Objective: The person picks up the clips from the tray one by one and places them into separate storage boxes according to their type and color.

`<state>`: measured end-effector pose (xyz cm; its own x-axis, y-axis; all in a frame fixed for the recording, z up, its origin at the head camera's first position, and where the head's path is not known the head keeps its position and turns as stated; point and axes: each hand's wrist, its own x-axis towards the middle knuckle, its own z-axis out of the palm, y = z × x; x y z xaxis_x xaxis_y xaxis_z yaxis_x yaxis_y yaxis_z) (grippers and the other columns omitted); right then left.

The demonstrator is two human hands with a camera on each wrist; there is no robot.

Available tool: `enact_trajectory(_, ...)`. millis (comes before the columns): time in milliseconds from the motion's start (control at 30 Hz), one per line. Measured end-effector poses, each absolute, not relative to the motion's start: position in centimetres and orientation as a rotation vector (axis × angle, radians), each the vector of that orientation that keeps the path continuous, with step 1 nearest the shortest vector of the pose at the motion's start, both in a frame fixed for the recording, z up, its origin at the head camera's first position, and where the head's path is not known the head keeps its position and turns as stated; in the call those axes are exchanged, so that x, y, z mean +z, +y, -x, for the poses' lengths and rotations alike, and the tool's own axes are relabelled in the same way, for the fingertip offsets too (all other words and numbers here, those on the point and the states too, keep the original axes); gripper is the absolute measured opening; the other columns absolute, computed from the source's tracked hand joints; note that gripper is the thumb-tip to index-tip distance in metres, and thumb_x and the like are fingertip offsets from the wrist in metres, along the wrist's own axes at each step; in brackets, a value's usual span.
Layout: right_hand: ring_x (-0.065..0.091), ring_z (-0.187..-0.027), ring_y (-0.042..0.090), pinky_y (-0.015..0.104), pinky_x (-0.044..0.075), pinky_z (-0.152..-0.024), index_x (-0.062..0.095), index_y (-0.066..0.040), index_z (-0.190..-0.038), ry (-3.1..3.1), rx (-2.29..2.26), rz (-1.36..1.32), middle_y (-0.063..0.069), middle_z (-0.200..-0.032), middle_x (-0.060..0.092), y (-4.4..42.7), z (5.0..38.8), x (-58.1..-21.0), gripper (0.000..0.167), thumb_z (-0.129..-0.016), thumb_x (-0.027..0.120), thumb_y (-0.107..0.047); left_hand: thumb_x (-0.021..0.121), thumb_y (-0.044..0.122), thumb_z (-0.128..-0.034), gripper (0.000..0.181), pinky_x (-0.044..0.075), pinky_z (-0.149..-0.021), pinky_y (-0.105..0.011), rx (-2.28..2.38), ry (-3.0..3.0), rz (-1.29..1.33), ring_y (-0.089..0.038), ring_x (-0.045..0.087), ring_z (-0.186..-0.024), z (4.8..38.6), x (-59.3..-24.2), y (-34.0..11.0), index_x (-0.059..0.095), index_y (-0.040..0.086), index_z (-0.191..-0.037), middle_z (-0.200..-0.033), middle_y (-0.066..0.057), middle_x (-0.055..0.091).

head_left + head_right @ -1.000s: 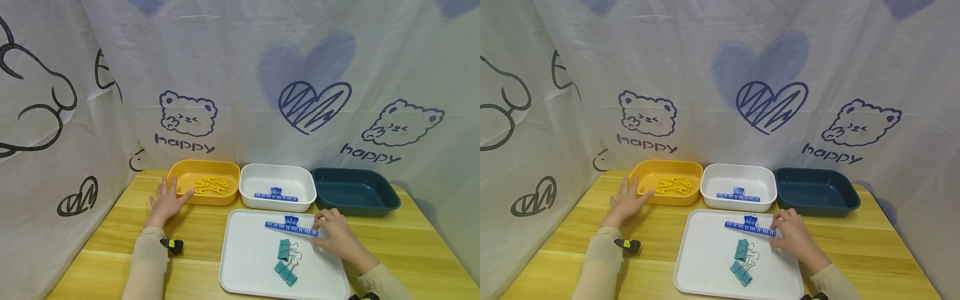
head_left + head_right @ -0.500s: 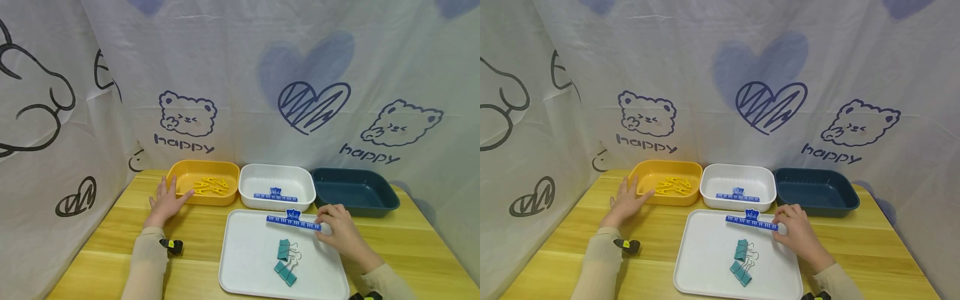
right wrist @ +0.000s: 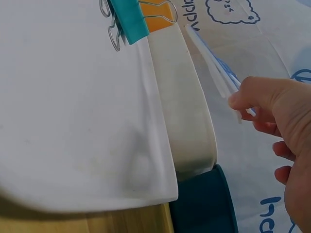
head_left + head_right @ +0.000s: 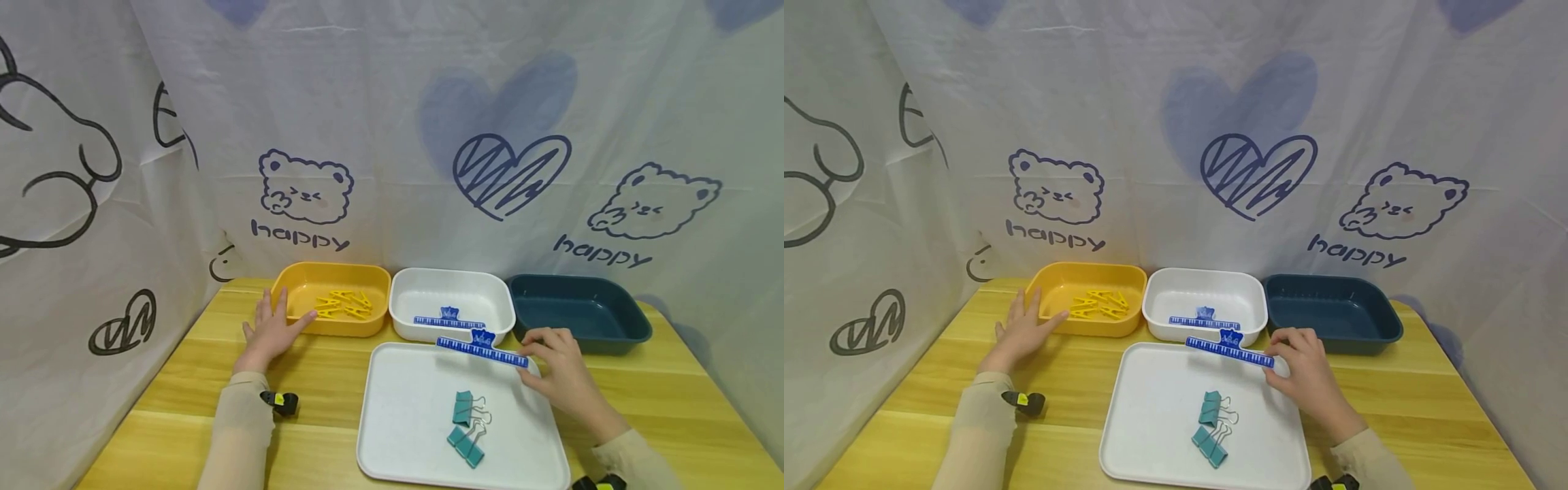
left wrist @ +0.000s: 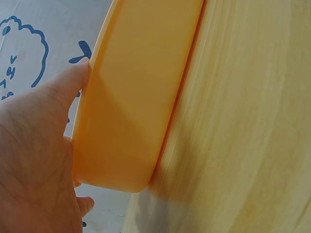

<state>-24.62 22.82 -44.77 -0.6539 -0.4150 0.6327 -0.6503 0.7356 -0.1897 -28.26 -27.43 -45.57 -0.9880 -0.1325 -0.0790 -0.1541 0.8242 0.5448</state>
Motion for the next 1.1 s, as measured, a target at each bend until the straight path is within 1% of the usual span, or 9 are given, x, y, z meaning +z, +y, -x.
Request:
enact_trajectory(300,0.04,-0.097,0.022,0.038,0.031,-0.081,0.072,-0.006,-0.08,-2.384,0.591,-0.706,0.006,-0.099,0.061,23.4,25.2,-44.9,0.025,-0.062,0.089,-0.002,0.036,0.076,-0.089,0.102,-0.01,-0.107,-0.078,0.883,2.969,0.226,-0.049,-0.015,-0.147,28.4,-45.8,-27.4,-0.009,0.015,-0.157,-0.159,-0.018,-0.028)
enact_trajectory(567,0.041,-0.093,0.026,0.04,0.03,-0.081,0.071,-0.004,-0.078,-2.315,0.6,-0.741,0.011,-0.097,0.061,23.6,26.4,-44.9,0.025,-0.06,0.088,0.002,0.037,0.076,-0.089,0.102,-0.012,-0.106,-0.078,0.899,2.972,0.223,-0.049,-0.016,-0.147,28.5,-45.9,-27.6,-0.008,0.014,-0.157,-0.159,-0.018,-0.027)
enact_trajectory(900,0.043,-0.093,0.027,0.042,0.032,-0.08,0.071,-0.004,-0.079,-2.338,0.572,-0.75,0.01,-0.098,0.061,23.5,28.6,-45.0,0.024,-0.062,0.087,-0.001,0.037,0.076,-0.0893,0.102,-0.011,-0.107,-0.078,0.901,2.965,0.23,-0.048,-0.017,-0.147,28.4,-46.0,-27.6,-0.008,0.014,-0.157,-0.159,-0.018,-0.028)
enact_trajectory(1100,0.044,-0.093,0.029,0.044,0.032,-0.08,0.072,-0.002,-0.08,-2.349,0.577,-0.749,0.011,-0.1,0.061,23.2,29.9,-44.9,0.021,-0.064,0.085,-0.001,0.037,0.076,-0.0893,0.102,-0.012,-0.106,-0.077,0.911,2.963,0.224,-0.047,-0.018,-0.147,28.4,-45.9,-27.6,-0.008,0.014,-0.157,-0.159,-0.017,-0.029)
